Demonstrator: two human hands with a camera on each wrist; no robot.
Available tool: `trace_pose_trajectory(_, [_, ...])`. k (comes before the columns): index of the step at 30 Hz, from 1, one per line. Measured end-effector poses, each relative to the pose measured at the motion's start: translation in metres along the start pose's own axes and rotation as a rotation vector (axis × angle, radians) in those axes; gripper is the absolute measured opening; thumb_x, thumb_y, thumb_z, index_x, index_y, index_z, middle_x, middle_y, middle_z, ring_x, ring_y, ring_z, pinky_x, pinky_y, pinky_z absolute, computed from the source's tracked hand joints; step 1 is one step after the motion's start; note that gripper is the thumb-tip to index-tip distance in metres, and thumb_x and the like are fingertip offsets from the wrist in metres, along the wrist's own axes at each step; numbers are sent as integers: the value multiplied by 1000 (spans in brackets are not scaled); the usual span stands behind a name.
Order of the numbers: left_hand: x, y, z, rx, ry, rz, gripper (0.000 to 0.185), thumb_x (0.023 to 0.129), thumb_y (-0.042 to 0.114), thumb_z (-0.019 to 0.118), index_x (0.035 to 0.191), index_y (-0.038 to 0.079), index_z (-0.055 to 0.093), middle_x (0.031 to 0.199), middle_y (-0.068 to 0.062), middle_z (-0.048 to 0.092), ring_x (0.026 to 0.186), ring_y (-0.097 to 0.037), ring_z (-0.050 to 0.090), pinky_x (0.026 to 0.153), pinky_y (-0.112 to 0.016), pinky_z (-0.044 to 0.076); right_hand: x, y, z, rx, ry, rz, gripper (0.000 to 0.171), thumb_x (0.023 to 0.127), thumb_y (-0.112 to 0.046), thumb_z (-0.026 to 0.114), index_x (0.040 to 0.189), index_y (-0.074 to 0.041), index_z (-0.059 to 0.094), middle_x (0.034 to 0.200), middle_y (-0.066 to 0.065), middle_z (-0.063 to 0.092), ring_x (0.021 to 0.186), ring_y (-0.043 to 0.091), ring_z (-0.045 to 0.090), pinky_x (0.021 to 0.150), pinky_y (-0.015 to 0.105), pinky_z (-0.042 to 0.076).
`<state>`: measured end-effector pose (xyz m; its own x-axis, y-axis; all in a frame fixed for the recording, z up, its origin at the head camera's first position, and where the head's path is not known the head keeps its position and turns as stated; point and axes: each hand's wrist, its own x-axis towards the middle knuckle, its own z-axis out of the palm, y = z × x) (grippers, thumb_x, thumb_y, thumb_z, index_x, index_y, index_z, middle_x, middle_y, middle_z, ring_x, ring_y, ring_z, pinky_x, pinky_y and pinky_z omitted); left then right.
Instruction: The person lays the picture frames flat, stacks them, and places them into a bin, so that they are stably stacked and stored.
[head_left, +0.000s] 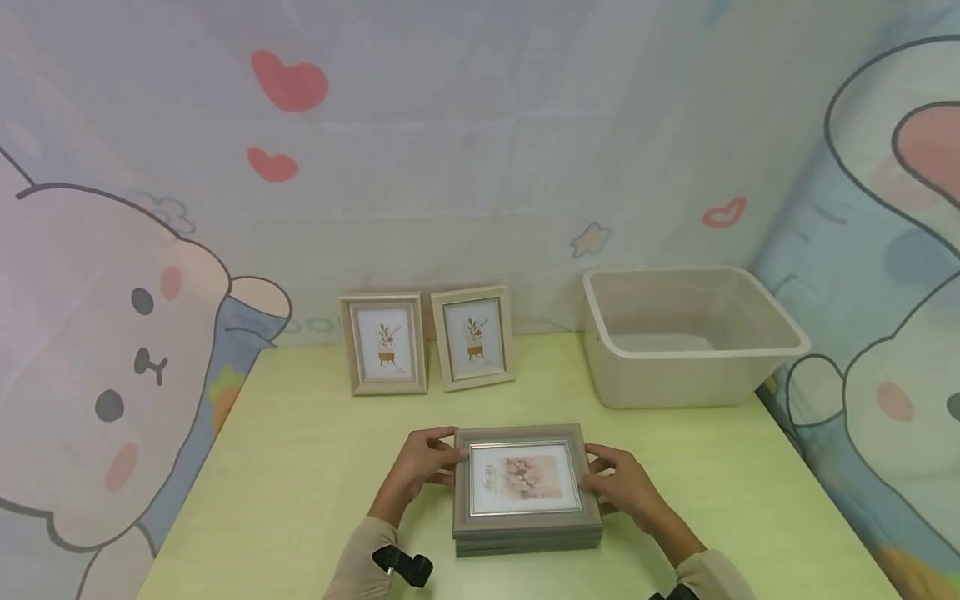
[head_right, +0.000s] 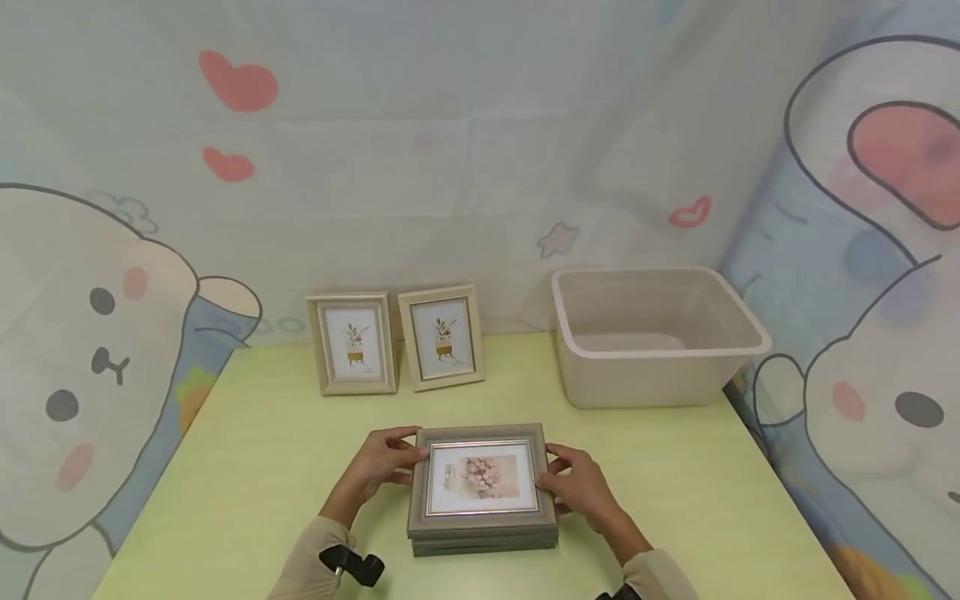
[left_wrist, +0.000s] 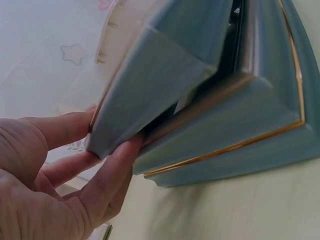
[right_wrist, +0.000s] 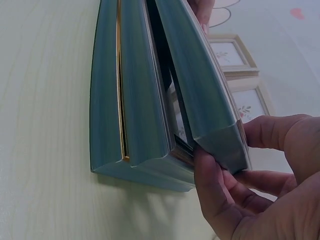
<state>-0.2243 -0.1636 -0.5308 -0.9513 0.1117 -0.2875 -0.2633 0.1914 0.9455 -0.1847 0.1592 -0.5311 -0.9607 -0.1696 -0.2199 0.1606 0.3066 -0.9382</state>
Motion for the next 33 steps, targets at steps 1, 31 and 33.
trace_pose_trajectory(1, [0, 0, 0, 4, 4, -8, 58, 86, 4, 75, 139, -5, 54, 93, -12, 58, 74, -15, 68, 64, -35, 62, 0, 0, 1, -3, 8, 3, 66, 85, 0, 68, 144, 10, 43, 101, 17, 60, 75, 23, 70, 62, 44, 62])
trace_pose_trajectory(31, [-2, 0, 3, 116, 19, 6, 54, 83, 4, 77, 133, -5, 59, 87, -13, 63, 69, -17, 68, 63, -38, 62, 1, -6, 8, -144, 104, 44, 61, 76, 5, 72, 134, 8, 55, 90, 10, 56, 68, 18, 60, 56, 38, 60])
trace_pose_trajectory(33, [-2, 0, 2, 117, 15, 6, 54, 83, 5, 77, 133, -5, 59, 87, -13, 62, 69, -17, 67, 64, -37, 62, 3, -4, 7, -146, 101, 54, 61, 77, 5, 73, 135, 8, 55, 91, 11, 57, 68, 18, 61, 56, 38, 60])
